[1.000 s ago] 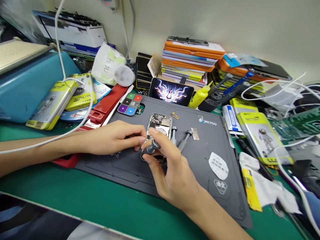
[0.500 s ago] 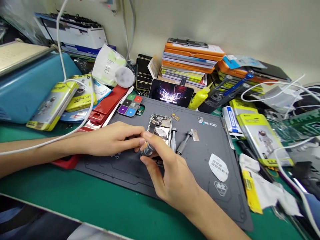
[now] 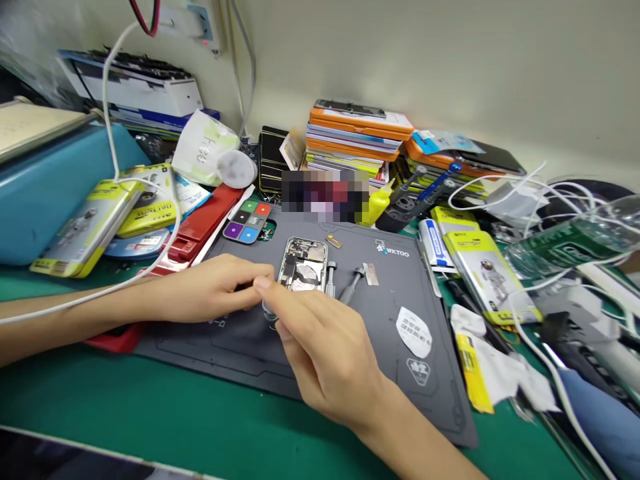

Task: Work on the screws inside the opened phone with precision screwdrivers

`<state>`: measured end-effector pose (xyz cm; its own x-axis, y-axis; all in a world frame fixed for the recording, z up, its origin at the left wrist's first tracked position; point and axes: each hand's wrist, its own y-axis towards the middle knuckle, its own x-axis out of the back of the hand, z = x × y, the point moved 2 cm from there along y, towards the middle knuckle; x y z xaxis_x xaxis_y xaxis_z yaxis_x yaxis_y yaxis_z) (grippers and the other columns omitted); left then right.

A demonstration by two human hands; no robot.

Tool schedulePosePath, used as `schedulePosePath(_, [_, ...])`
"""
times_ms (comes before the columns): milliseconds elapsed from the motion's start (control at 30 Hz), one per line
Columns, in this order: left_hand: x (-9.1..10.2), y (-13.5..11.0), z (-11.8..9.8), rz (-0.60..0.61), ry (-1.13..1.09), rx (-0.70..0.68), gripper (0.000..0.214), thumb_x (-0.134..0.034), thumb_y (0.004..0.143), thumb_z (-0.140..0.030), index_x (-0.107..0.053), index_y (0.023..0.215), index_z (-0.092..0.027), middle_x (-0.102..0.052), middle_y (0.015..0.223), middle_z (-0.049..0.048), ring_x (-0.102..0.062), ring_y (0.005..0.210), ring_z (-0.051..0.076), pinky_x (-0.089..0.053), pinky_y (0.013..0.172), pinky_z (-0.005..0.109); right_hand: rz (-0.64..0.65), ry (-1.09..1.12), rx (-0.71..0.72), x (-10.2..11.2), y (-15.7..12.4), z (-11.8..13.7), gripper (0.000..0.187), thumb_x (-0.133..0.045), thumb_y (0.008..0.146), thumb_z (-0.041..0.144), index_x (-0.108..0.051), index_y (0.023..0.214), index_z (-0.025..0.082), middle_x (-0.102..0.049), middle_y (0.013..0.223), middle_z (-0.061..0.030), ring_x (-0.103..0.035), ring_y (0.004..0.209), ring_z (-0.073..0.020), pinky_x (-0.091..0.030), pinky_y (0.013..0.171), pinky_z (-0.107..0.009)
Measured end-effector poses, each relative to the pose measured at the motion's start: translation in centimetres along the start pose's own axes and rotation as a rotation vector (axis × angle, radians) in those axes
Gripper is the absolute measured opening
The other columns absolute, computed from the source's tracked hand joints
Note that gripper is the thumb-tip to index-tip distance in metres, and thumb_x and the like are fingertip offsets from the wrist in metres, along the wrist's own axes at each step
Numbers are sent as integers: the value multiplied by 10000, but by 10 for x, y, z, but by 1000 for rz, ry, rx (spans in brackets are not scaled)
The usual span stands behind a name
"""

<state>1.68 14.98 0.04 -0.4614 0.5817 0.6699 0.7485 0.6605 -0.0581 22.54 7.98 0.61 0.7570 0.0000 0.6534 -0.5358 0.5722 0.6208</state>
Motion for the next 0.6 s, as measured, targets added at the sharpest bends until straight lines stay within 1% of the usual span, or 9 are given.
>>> schedulePosePath(67, [-1, 0, 1, -5, -4, -7, 357, -432, 1098, -423, -465, 833, -185, -584, 769, -28, -515, 702, 132, -303, 652, 270, -12, 1, 4, 0, 0, 1, 692, -536, 938, -35, -448, 1596, 162, -716, 1241, -116, -667, 1072, -200, -563, 904, -358])
schedulePosePath(133, [-2, -1, 2, -7, -10, -11, 361, -440, 1095, -434, -491, 841, -184, -599, 780, -29, -519, 710, 130, -307, 657, 265, -10, 0, -13, -1, 1, 1, 689, -535, 944, -29, -441, 1598, 166, -719, 1220, -111, -674, 1093, -206, -573, 935, -365])
schedulePosePath(200, [-2, 0, 3, -4, -11, -9, 377, -452, 1088, -448, -504, 828, -180, -601, 772, -27, -510, 704, 129, -303, 649, 265, -11, -6, -33, -2, 1, 2, 685, -514, 959, -28, -429, 1599, 203, -738, 1194, -84, -692, 1110, -205, -583, 965, -365])
schedulePosePath(300, [-3, 0, 4, 2, -20, -8, 408, -466, 1081, -480, -515, 813, -176, -601, 768, -23, -500, 701, 129, -305, 643, 264, -16, -20, -32, -3, 1, 2, 659, -540, 977, 20, -432, 1584, 250, -740, 1259, -72, -711, 1098, -210, -604, 937, -370])
schedulePosePath(400, [-3, 0, 3, -1, -27, -15, 416, -461, 1083, -489, -509, 812, -176, -579, 756, -21, -486, 690, 130, -306, 637, 263, -19, -12, -29, -5, 1, 1, 650, -574, 971, 32, -431, 1573, 231, -724, 1316, -89, -711, 1121, -219, -609, 931, -379])
schedulePosePath(500, [-2, 0, 1, -16, -10, -13, 397, -441, 1085, -444, -459, 789, -181, -541, 718, -24, -470, 662, 129, -296, 619, 265, -32, -8, -31, -6, 1, 0, 627, -599, 964, 27, -450, 1543, 218, -727, 1300, -95, -708, 1097, -218, -609, 899, -376])
schedulePosePath(600, [-1, 0, -1, -25, -4, -8, 384, -431, 1081, -427, -454, 784, -184, -564, 715, -19, -501, 658, 136, -302, 610, 271, -21, -32, -24, -7, -1, 0, 633, -610, 973, 44, -430, 1553, 221, -719, 1321, -97, -697, 1055, -208, -609, 874, -372])
